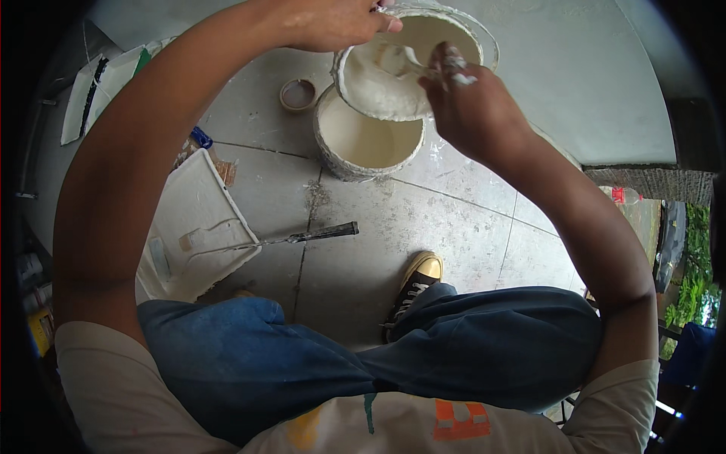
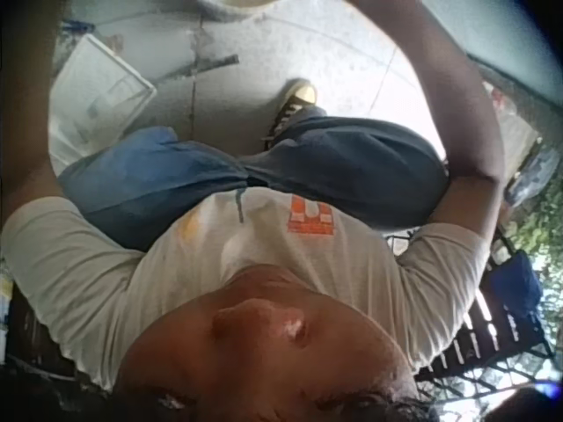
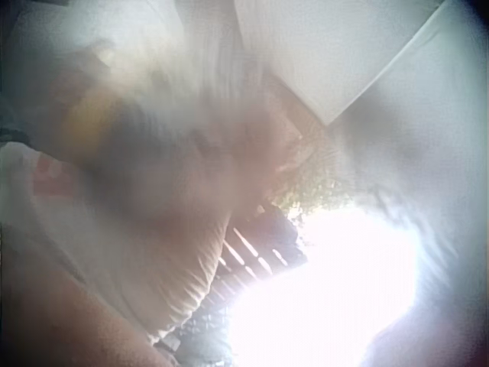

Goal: Pouring paint from one container into another and mixing it with a brush.

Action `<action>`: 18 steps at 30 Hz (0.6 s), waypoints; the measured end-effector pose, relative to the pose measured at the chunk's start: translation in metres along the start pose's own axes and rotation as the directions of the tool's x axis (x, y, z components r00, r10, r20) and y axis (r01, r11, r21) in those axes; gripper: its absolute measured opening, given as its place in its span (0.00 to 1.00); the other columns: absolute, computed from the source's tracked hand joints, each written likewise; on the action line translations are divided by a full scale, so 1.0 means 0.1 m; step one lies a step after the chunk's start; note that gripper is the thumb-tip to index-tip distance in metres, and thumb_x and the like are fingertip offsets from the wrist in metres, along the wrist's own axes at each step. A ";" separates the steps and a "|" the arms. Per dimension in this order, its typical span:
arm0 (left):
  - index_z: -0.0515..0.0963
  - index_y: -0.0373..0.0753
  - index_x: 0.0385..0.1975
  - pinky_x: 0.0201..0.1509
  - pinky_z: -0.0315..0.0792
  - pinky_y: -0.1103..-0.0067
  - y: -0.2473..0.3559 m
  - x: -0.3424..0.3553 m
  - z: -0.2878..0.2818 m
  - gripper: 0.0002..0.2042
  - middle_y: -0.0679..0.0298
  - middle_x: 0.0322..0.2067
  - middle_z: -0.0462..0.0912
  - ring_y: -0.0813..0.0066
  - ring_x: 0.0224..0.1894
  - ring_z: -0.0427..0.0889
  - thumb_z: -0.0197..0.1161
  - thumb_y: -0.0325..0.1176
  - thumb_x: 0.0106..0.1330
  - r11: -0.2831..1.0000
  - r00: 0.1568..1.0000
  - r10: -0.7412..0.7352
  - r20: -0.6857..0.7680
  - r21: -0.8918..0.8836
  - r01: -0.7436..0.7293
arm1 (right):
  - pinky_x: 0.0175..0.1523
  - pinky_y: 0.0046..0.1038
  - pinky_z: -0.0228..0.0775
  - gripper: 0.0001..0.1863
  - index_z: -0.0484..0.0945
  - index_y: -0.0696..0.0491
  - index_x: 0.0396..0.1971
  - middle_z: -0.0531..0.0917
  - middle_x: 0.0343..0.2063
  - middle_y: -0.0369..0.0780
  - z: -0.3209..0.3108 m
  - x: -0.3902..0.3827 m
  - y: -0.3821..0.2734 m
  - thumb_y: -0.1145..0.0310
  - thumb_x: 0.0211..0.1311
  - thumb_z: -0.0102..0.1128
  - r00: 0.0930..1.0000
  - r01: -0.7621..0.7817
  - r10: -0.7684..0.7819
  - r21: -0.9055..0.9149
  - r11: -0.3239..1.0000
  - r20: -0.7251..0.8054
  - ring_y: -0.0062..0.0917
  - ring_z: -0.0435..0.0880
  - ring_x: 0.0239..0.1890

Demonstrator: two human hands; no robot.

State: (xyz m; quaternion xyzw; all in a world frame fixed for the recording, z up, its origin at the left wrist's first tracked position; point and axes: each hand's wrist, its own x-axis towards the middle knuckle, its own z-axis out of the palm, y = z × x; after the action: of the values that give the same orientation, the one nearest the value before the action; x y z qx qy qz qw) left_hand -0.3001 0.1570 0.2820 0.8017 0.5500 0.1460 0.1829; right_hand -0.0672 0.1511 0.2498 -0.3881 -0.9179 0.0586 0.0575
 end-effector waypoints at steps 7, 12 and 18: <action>0.71 0.26 0.47 0.49 0.73 0.63 0.10 -0.08 -0.02 0.17 0.42 0.40 0.79 0.49 0.43 0.80 0.58 0.36 0.71 0.996 0.996 -0.083 0.037 0.041 0.081 | 0.38 0.50 0.75 0.14 0.72 0.57 0.49 0.83 0.29 0.55 0.74 0.65 0.04 0.62 0.74 0.49 0.937 0.154 -0.086 0.180 0.971 -0.338 0.54 0.83 0.32; 0.70 0.30 0.46 0.48 0.72 0.64 -0.06 -0.24 0.02 0.15 0.44 0.40 0.78 0.53 0.42 0.79 0.59 0.36 0.71 0.998 0.997 -0.065 -0.029 0.003 0.065 | 0.47 0.44 0.78 0.19 0.74 0.49 0.58 0.86 0.40 0.51 0.59 0.66 -0.19 0.59 0.73 0.50 0.987 -0.160 0.157 0.219 0.962 0.028 0.48 0.86 0.42; 0.69 0.30 0.45 0.46 0.71 0.66 -0.01 -0.28 0.01 0.14 0.48 0.35 0.76 0.57 0.38 0.77 0.59 0.36 0.71 0.994 0.994 -0.110 -0.021 0.014 0.111 | 0.58 0.38 0.76 0.21 0.80 0.57 0.53 0.84 0.51 0.49 0.40 0.76 -0.10 0.59 0.74 0.45 0.917 -0.306 0.288 0.022 0.952 0.277 0.44 0.84 0.53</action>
State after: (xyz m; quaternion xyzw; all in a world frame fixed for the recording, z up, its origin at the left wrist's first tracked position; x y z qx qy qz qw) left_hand -0.3102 0.1310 0.2802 0.7699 0.5965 0.1395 0.1790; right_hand -0.1331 0.1967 0.2169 -0.5091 -0.8452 0.1488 -0.0651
